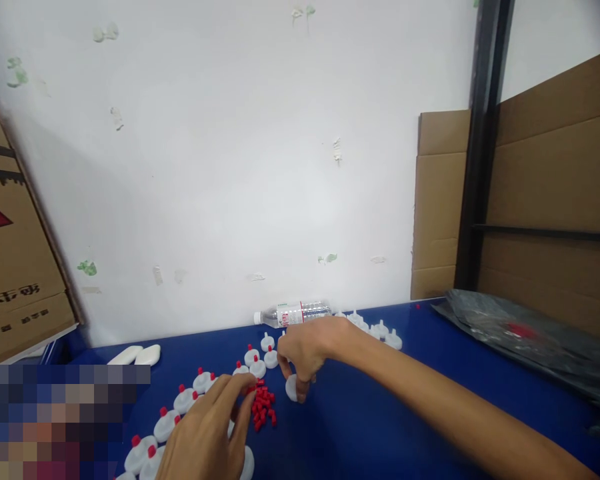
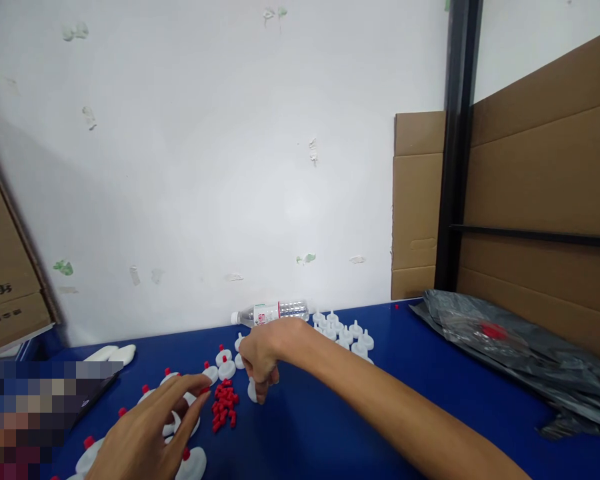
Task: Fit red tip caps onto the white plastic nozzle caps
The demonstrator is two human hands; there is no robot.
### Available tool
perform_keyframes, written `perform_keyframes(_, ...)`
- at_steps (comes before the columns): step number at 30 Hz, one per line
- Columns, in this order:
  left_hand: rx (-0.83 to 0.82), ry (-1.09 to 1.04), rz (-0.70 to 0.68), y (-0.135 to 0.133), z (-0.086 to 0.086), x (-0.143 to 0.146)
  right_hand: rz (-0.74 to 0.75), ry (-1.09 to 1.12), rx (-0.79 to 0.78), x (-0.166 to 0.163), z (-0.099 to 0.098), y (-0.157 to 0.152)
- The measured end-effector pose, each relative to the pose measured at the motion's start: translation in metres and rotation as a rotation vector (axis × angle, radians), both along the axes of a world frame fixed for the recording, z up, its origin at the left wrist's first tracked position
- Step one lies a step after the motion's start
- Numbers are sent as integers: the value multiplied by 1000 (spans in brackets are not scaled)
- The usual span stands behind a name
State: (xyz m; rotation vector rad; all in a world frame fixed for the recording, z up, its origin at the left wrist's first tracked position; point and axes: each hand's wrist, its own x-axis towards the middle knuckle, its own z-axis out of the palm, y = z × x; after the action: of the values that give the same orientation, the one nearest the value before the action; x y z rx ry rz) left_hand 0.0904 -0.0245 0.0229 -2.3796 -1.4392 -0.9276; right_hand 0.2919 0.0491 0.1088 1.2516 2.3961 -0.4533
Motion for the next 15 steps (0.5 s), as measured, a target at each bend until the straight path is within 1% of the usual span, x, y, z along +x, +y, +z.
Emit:
perform_keyframes(2,-1,5,-22,1,-2,1,17,5,40,0,3,-3)
perform_keyframes(6,5,7,-89,4,-7,2,91,52,103,4,15,-11)
perform_keyframes(10,-5,1,-85,5,-9,2,166,128,150,6,23,-20)
perform_keyframes(15,-41,32,-103,4,-10,-1,205,118,227,2,27,-33)
